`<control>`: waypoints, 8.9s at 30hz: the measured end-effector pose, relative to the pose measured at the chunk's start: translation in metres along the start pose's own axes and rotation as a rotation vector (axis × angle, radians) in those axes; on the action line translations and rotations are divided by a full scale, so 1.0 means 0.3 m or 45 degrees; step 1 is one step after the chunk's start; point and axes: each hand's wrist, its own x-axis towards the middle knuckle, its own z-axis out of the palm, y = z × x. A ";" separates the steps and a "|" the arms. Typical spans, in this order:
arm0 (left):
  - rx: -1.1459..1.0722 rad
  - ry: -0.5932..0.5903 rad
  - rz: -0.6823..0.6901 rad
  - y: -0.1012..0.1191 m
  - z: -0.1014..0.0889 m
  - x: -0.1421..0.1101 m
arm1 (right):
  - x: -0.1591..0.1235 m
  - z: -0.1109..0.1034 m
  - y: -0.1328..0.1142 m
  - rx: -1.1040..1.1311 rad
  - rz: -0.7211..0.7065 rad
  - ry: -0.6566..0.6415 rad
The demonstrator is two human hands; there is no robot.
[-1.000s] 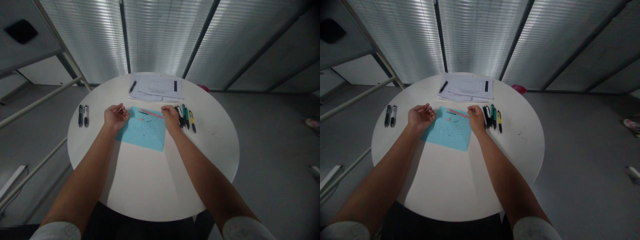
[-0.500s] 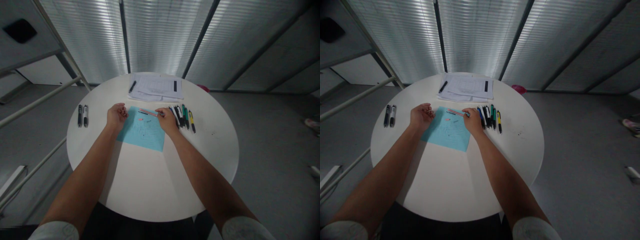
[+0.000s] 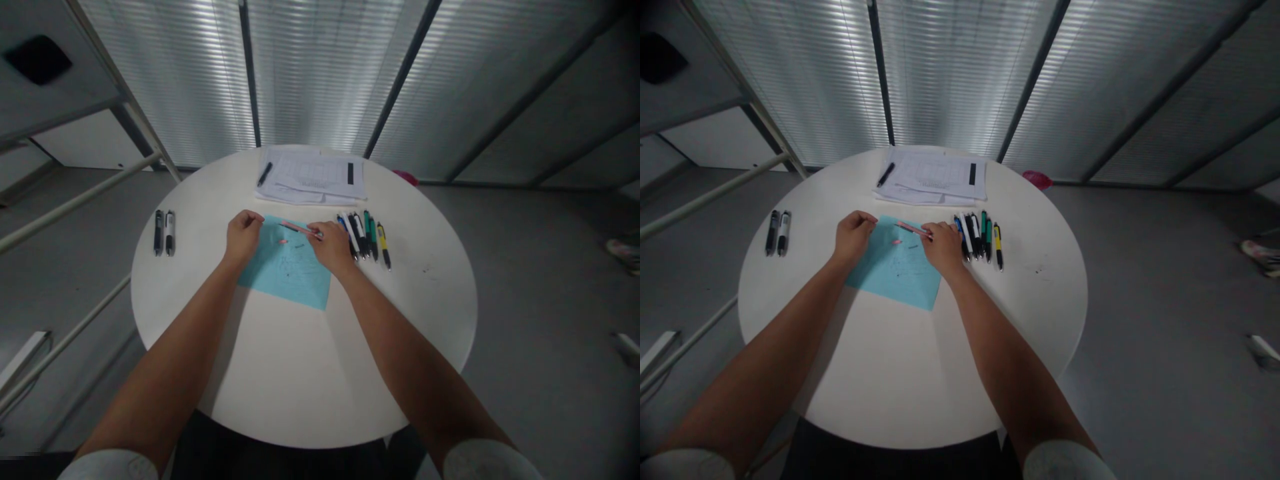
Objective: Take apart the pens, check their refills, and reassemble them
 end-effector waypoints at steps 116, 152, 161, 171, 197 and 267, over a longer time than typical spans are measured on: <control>0.928 -0.606 0.577 0.023 0.027 -0.082 | 0.000 0.020 -0.018 0.695 -0.132 0.176; 1.109 -0.606 0.436 0.072 0.003 -0.078 | -0.017 -0.011 -0.042 0.609 -0.087 -0.009; 0.984 -0.565 0.471 0.040 0.001 -0.066 | -0.018 -0.012 -0.041 0.582 -0.084 -0.009; 0.894 -0.567 0.453 0.047 -0.008 -0.060 | -0.014 -0.005 -0.036 0.604 -0.100 0.035; -0.483 -0.228 -0.208 0.088 0.039 -0.046 | -0.016 -0.011 -0.038 0.528 -0.038 -0.022; -0.715 -0.487 -0.486 0.105 0.027 -0.056 | -0.023 -0.023 -0.053 0.059 -0.138 -0.070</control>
